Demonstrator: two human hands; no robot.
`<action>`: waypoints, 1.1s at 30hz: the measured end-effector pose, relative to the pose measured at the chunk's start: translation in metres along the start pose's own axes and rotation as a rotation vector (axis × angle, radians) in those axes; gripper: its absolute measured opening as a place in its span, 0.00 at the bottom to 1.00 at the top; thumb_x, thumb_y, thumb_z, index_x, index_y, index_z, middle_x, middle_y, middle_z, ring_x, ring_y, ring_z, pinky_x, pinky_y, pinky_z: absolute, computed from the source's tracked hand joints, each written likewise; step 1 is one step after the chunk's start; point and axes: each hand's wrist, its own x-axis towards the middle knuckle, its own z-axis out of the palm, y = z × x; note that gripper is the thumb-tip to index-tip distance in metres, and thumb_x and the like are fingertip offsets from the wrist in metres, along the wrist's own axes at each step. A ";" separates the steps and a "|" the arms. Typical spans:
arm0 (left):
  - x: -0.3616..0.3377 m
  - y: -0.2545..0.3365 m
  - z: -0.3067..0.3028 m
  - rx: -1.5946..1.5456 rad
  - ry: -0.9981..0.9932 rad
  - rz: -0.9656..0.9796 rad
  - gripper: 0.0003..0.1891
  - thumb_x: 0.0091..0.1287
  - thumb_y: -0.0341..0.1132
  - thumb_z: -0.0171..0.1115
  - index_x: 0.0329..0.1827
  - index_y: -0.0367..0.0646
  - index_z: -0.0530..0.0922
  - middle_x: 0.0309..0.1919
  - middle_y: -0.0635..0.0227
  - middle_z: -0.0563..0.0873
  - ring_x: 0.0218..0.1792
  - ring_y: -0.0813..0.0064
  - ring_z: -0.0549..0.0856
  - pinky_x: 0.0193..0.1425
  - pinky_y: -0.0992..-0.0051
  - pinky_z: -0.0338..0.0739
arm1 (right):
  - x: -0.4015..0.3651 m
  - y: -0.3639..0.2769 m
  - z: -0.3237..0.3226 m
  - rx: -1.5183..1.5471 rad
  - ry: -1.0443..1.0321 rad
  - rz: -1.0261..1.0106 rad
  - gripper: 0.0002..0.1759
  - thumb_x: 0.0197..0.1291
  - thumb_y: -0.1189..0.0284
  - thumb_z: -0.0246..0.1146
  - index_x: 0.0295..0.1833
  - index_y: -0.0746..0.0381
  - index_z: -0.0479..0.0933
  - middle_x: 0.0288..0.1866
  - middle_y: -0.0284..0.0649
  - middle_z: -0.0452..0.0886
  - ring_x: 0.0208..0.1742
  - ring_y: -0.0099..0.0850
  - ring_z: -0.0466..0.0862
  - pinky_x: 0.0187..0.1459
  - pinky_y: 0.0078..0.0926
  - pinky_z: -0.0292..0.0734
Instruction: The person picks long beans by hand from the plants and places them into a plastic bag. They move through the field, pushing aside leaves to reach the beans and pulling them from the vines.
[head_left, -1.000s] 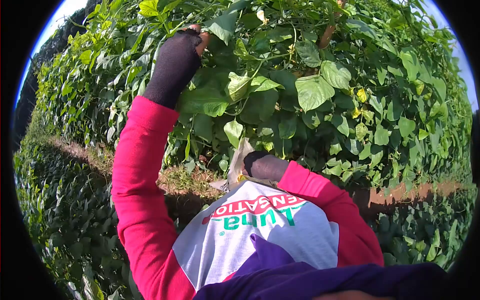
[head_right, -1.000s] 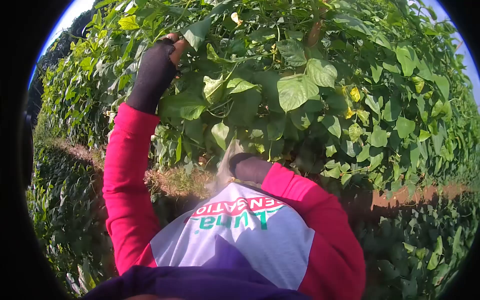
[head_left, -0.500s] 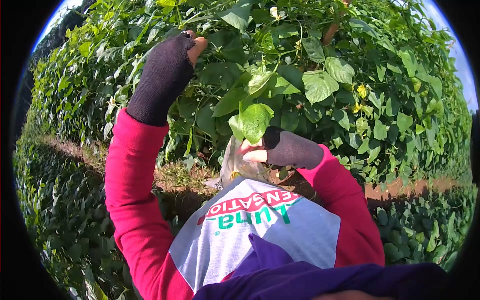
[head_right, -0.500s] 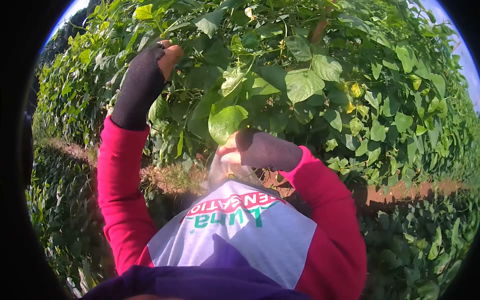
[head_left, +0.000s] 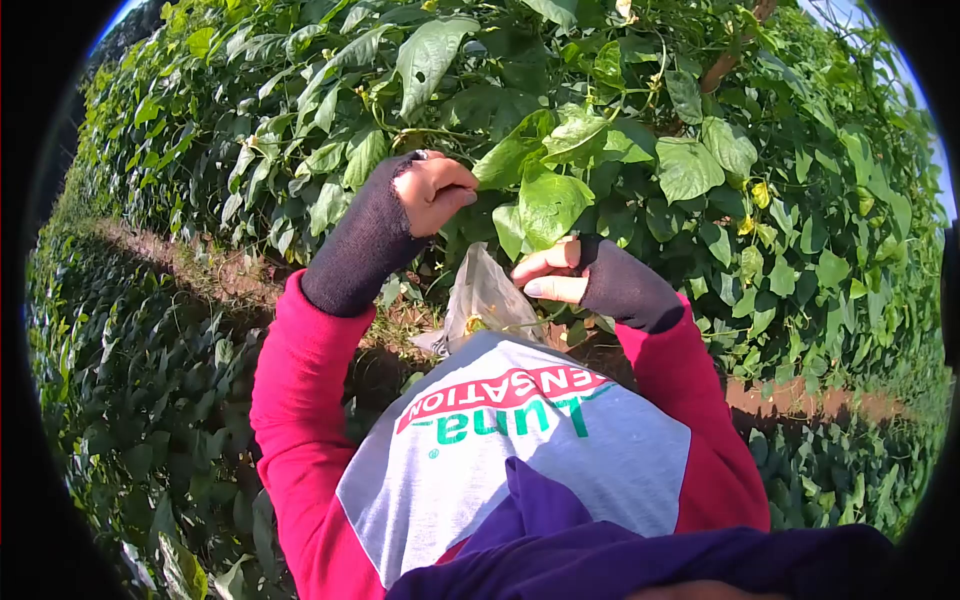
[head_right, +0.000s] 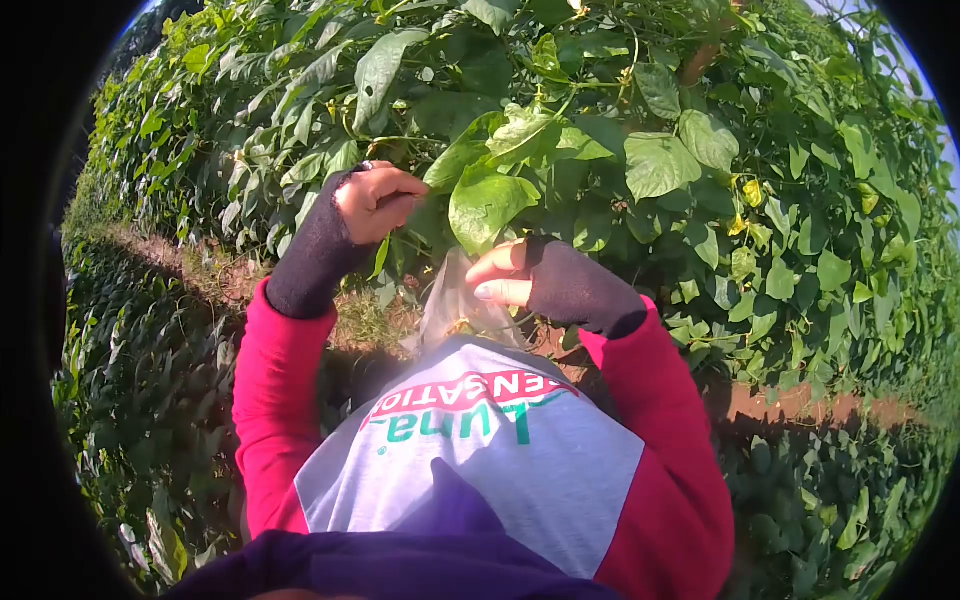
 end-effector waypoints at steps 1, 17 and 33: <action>-0.014 -0.007 0.020 -0.060 -0.116 -0.001 0.07 0.61 0.28 0.63 0.39 0.35 0.82 0.30 0.55 0.84 0.33 0.59 0.85 0.38 0.68 0.78 | 0.000 0.003 0.001 0.043 0.031 0.014 0.14 0.62 0.67 0.64 0.49 0.64 0.82 0.45 0.44 0.85 0.47 0.33 0.84 0.51 0.29 0.76; -0.124 -0.072 0.161 -0.358 -0.390 -0.134 0.10 0.58 0.39 0.60 0.31 0.42 0.83 0.28 0.55 0.85 0.32 0.55 0.84 0.37 0.62 0.77 | 0.118 0.031 0.035 0.782 -0.004 0.066 0.25 0.69 0.68 0.59 0.67 0.65 0.68 0.58 0.44 0.79 0.56 0.31 0.81 0.55 0.27 0.77; -0.143 -0.057 0.149 -0.389 -0.284 -0.334 0.10 0.57 0.33 0.61 0.38 0.38 0.83 0.33 0.53 0.85 0.35 0.56 0.86 0.39 0.64 0.79 | 0.169 0.033 0.037 1.910 0.046 -0.196 0.18 0.67 0.58 0.54 0.47 0.62 0.77 0.69 0.53 0.69 0.74 0.51 0.63 0.72 0.55 0.54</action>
